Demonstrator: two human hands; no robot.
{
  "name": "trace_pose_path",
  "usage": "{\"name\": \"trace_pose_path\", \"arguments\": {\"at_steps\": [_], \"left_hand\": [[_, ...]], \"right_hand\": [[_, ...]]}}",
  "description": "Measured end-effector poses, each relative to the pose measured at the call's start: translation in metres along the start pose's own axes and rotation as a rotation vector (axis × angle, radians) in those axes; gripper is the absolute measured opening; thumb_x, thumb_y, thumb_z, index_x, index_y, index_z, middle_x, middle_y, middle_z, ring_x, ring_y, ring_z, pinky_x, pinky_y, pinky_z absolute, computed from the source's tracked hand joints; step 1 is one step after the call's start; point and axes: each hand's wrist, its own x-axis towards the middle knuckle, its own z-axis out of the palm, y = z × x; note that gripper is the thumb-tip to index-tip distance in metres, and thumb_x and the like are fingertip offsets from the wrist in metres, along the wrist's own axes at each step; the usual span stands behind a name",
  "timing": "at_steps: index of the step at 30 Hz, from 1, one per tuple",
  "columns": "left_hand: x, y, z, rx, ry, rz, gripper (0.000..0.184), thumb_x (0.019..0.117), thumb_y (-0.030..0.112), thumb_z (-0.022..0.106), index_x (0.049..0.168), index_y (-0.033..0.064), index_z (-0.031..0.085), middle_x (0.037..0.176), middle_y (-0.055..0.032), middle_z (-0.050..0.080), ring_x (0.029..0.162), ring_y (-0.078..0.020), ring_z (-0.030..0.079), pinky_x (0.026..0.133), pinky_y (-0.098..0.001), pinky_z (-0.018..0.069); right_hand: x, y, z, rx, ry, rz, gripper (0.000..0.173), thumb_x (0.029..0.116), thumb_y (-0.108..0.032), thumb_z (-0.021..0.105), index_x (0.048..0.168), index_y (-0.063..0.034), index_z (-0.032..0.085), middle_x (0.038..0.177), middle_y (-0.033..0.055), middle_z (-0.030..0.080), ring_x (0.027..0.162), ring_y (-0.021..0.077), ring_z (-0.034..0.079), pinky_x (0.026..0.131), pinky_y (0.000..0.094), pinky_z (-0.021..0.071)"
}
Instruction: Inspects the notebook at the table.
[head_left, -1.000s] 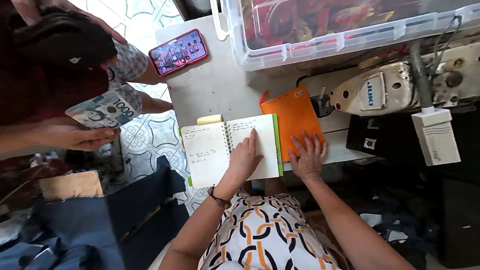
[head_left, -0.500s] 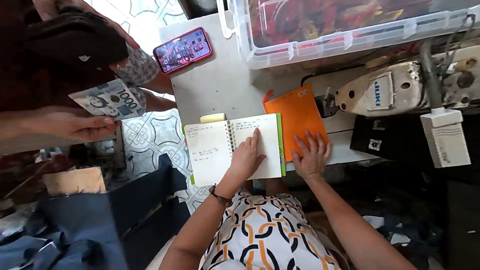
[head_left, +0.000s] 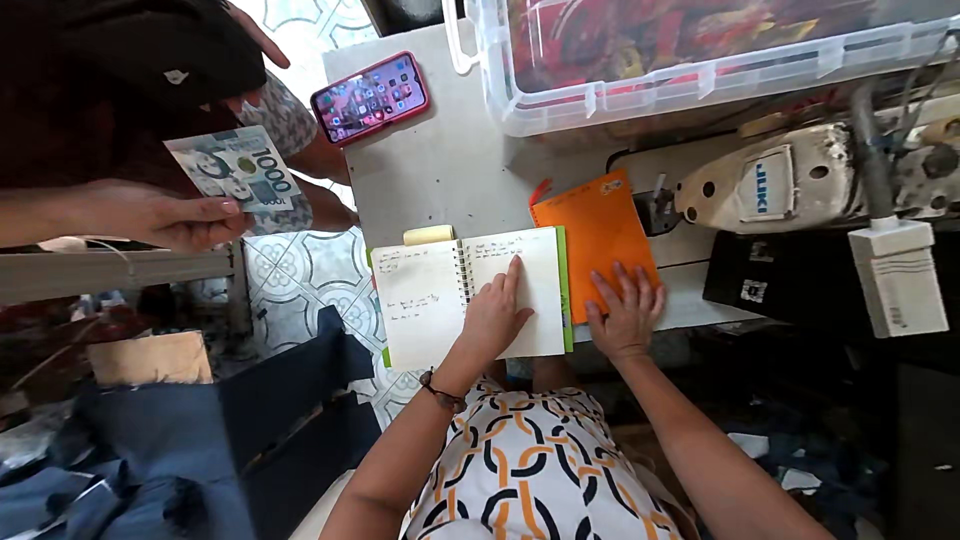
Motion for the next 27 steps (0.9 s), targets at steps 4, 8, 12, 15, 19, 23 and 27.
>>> {"name": "trace_pose_path", "arguments": {"at_steps": [4,8,12,15,19,23,27], "left_hand": [[0.0006,0.0005,-0.0007,-0.001,-0.014,-0.013,0.088,0.0946,0.027,0.075,0.161,0.0018,0.024,0.123,-0.0234,0.062,0.105,-0.0387,0.066,0.087,-0.0517,0.0553],[0.0009,0.0010,-0.0023,-0.006,-0.023,-0.015,0.088,0.0944,0.026,0.075,0.161,0.0023,0.023,0.124,-0.0237,0.062,0.105,-0.0393,0.066,0.088,-0.0523,0.0552],[0.0010,0.0007,-0.0017,-0.014,-0.021,-0.020,0.087,0.0942,0.025,0.075,0.161,0.0021,0.024,0.125,-0.0233,0.062,0.107,-0.0395,0.066,0.090,-0.0532,0.0549],[0.0008,-0.0003,-0.0012,-0.018,-0.016,-0.016,0.086,0.0942,0.024,0.075,0.161,0.0019,0.025,0.125,-0.0240,0.062,0.108,-0.0404,0.066,0.091,-0.0544,0.0545],[0.0009,-0.0011,0.0005,-0.013,-0.016,-0.017,0.087,0.0947,0.026,0.074,0.162,0.0025,0.023,0.126,-0.0241,0.062,0.109,-0.0404,0.065,0.092,-0.0539,0.0542],[0.0009,-0.0018,0.0008,0.001,-0.010,-0.007,0.087,0.0945,0.025,0.074,0.161,0.0017,0.024,0.124,-0.0240,0.063,0.107,-0.0397,0.066,0.090,-0.0532,0.0548],[0.0007,-0.0016,0.0009,-0.002,-0.004,-0.003,0.087,0.0941,0.025,0.075,0.161,0.0014,0.025,0.122,-0.0239,0.063,0.106,-0.0401,0.066,0.090,-0.0529,0.0547]], "right_hand": [[0.0001,-0.0004,-0.0006,0.006,-0.007,-0.001,0.049,0.1028,-0.045,0.042,0.141,-0.0239,0.063,0.154,0.0167,0.051,0.146,0.0536,0.033,0.112,0.0786,0.0147],[-0.0002,0.0005,0.0006,-0.006,-0.007,-0.003,0.050,0.1036,-0.047,0.039,0.143,-0.0255,0.062,0.155,0.0161,0.049,0.146,0.0528,0.033,0.112,0.0780,0.0146],[0.0001,-0.0008,-0.0005,0.011,-0.015,0.005,0.049,0.1026,-0.045,0.042,0.142,-0.0245,0.063,0.155,0.0160,0.050,0.147,0.0528,0.032,0.112,0.0784,0.0136],[-0.0002,-0.0002,-0.0001,0.012,-0.016,0.012,0.048,0.1022,-0.044,0.043,0.142,-0.0251,0.063,0.155,0.0144,0.050,0.148,0.0513,0.032,0.113,0.0778,0.0137],[-0.0008,0.0006,0.0022,0.009,0.010,-0.001,0.048,0.1029,-0.045,0.043,0.142,-0.0252,0.063,0.154,0.0138,0.051,0.148,0.0507,0.032,0.113,0.0778,0.0139],[-0.0003,0.0005,0.0023,0.003,0.021,-0.007,0.048,0.1028,-0.045,0.043,0.141,-0.0262,0.064,0.154,0.0134,0.051,0.147,0.0502,0.033,0.113,0.0770,0.0148],[-0.0007,0.0010,0.0034,0.005,0.018,-0.004,0.048,0.1028,-0.046,0.043,0.142,-0.0268,0.063,0.154,0.0137,0.050,0.148,0.0498,0.033,0.113,0.0769,0.0142]]}}
